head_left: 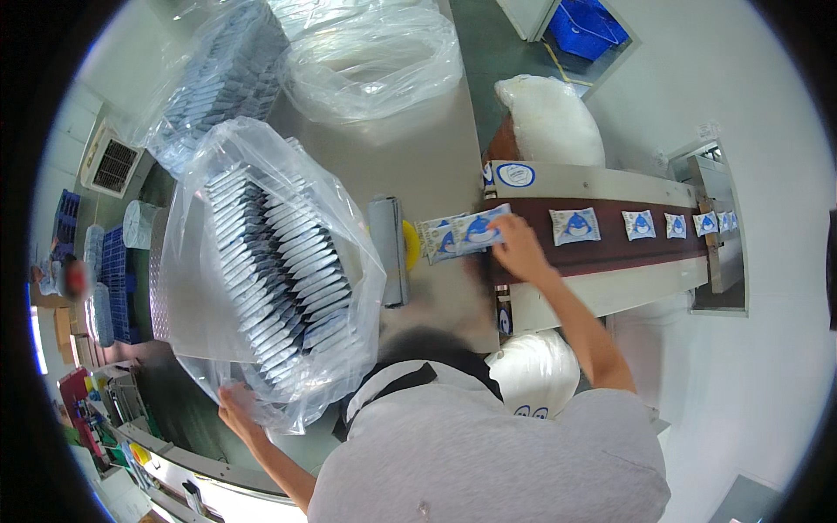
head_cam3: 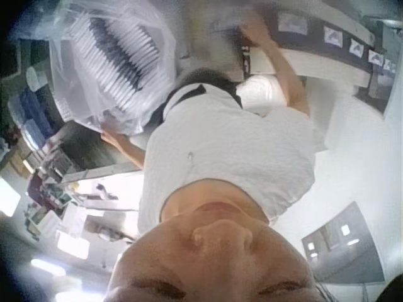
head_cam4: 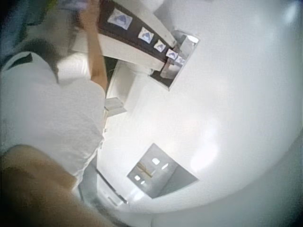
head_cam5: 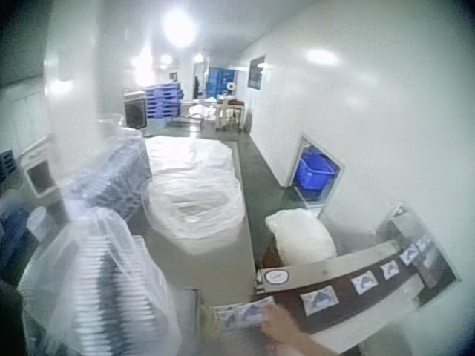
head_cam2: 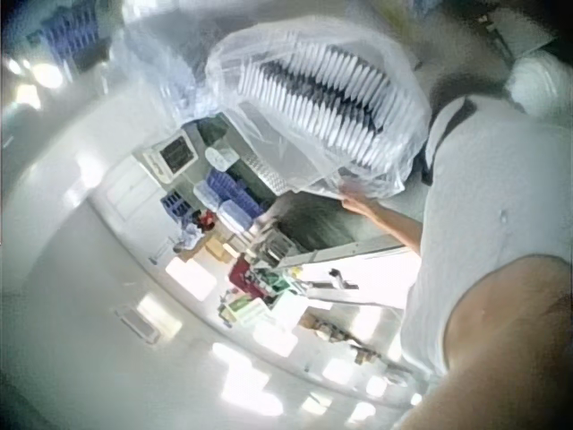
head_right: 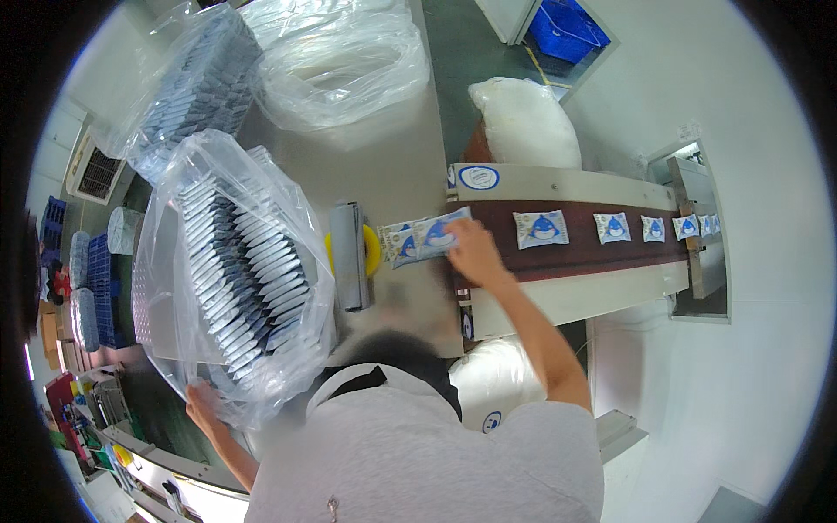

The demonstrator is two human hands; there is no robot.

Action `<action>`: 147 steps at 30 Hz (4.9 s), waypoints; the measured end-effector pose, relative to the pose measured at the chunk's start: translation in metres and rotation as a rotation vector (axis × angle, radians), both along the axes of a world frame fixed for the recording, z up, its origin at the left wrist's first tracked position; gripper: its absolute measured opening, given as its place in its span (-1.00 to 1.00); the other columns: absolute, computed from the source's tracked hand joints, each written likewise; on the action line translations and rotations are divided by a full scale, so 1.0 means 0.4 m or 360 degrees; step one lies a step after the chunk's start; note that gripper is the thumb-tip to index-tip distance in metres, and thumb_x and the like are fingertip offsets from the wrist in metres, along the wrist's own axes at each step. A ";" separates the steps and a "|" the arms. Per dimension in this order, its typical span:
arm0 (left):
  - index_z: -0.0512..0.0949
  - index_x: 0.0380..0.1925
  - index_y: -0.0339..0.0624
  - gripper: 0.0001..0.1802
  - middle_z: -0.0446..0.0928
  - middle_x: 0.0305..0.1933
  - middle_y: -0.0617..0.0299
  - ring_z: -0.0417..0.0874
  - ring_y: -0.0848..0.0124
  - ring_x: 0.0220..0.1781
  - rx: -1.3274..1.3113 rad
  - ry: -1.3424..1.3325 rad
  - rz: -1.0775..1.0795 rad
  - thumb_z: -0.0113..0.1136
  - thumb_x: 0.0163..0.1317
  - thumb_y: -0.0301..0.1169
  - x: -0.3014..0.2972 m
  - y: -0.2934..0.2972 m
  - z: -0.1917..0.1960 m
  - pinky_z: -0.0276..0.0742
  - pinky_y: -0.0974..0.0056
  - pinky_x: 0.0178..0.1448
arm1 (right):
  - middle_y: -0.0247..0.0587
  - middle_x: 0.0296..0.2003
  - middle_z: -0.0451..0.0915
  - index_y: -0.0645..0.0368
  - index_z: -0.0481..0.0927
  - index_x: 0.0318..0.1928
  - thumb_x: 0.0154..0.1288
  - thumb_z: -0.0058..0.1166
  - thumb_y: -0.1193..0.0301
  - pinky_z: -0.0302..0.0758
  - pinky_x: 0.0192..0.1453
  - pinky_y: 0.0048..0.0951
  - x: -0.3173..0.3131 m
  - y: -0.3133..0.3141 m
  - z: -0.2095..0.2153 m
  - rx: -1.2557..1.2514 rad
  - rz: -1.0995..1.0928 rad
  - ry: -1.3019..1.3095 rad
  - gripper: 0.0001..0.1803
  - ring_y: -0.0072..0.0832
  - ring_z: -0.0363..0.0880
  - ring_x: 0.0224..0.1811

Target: The person picks up individual packets from a conveyor belt and places them into a large clear plastic bag.

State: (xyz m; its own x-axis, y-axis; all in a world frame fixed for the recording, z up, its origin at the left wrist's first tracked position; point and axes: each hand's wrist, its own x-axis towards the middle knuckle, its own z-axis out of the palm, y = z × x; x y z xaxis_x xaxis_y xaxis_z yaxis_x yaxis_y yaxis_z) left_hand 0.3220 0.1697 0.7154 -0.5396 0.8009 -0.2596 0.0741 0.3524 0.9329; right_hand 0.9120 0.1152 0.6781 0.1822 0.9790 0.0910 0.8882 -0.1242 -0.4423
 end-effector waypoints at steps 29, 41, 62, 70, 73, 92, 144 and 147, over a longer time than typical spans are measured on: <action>0.26 -0.10 -0.29 -0.52 0.39 -0.14 0.18 0.45 0.44 -0.12 -0.0102 0.0044 0.0286 0.12 0.23 -0.13 -0.045 -0.033 -0.011 0.39 0.34 -0.05 | -0.13 -0.24 0.53 0.24 0.43 -0.08 -0.03 0.29 0.25 0.40 -0.03 -0.35 0.224 0.327 -0.089 -0.1203 0.0884 0.0399 -0.47 -0.36 0.48 -0.14; 0.51 -0.52 -0.19 -0.62 0.47 -0.50 0.37 0.44 0.59 -0.43 -0.0050 0.0106 0.0060 0.07 0.26 -0.09 -0.050 -0.028 0.010 0.32 0.45 -0.32 | 0.07 0.16 0.22 0.33 0.21 0.15 -0.48 0.43 0.01 0.08 0.25 0.18 -0.179 0.057 -0.193 -0.0643 0.0836 -0.0694 0.14 -0.06 0.15 0.28; 0.52 -0.54 -0.30 -0.83 0.45 -0.61 0.36 0.40 0.62 -0.57 0.0131 -0.0092 -0.0199 0.19 0.11 -0.42 -0.023 0.029 0.075 0.27 0.47 -0.45 | -0.05 -0.02 0.46 0.24 0.31 0.07 -0.27 0.41 0.27 0.37 0.05 -0.19 -0.713 0.395 0.229 0.0133 0.0783 0.0163 -0.17 -0.15 0.47 -0.04; 0.53 -0.52 -0.30 -0.86 0.47 -0.60 0.35 0.41 0.62 -0.57 0.0229 -0.0158 -0.0166 0.18 0.11 -0.43 -0.033 0.028 0.061 0.28 0.46 -0.44 | 0.08 0.16 0.23 0.27 0.12 0.24 0.05 0.04 -0.19 0.19 0.17 0.04 -0.799 0.345 -0.109 -0.0296 0.1305 -0.0467 -0.05 0.00 0.21 0.15; 0.54 -0.52 -0.28 -0.86 0.45 -0.63 0.37 0.40 0.63 -0.58 0.0179 -0.0177 -0.0097 0.21 0.12 -0.44 -0.019 0.033 0.051 0.28 0.48 -0.45 | 0.08 0.15 0.26 0.25 0.15 0.23 0.13 -0.05 -0.17 0.21 0.14 0.05 -0.782 0.345 -0.114 -0.0270 0.1304 -0.0449 -0.13 0.00 0.24 0.13; 0.54 -0.50 -0.25 -0.86 0.43 -0.59 0.38 0.36 0.62 -0.57 0.0131 -0.0123 -0.0153 0.18 0.12 -0.39 -0.002 0.070 0.066 0.26 0.45 -0.46 | 0.13 -0.25 0.54 0.32 0.49 -0.12 0.34 -0.19 0.34 0.43 -0.08 -0.17 -0.285 -0.074 -0.269 -0.0495 -0.0247 0.0073 -0.69 -0.03 0.51 -0.19; 0.50 -0.40 -0.11 -0.86 0.36 -0.49 0.47 0.34 0.65 -0.46 0.0164 -0.0249 0.0158 0.08 0.26 -0.32 -0.043 -0.017 0.043 0.26 0.49 -0.39 | 0.05 -0.01 0.42 0.37 0.48 -0.09 0.13 0.12 0.03 0.27 0.13 -0.34 0.280 0.330 -0.051 -0.1294 0.1097 0.0299 -0.40 -0.14 0.37 0.04; 0.50 -0.40 -0.14 -0.86 0.35 -0.49 0.48 0.34 0.65 -0.44 0.0249 -0.0375 -0.0007 0.09 0.25 -0.33 -0.061 -0.009 0.021 0.25 0.51 -0.38 | 0.16 0.09 0.36 0.35 0.32 0.11 -0.06 0.25 -0.04 0.32 0.10 -0.35 0.140 0.376 -0.216 -0.1596 0.0983 0.0297 -0.13 -0.16 0.41 0.05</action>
State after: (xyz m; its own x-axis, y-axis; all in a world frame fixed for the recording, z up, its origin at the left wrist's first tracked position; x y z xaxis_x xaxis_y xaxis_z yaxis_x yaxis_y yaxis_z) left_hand 0.2976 0.1660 0.7240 -0.4756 0.8433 -0.2503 -0.1499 0.2027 0.9677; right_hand 0.9681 0.2655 0.5917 -0.4156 0.5251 -0.7427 0.8515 -0.0625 -0.5206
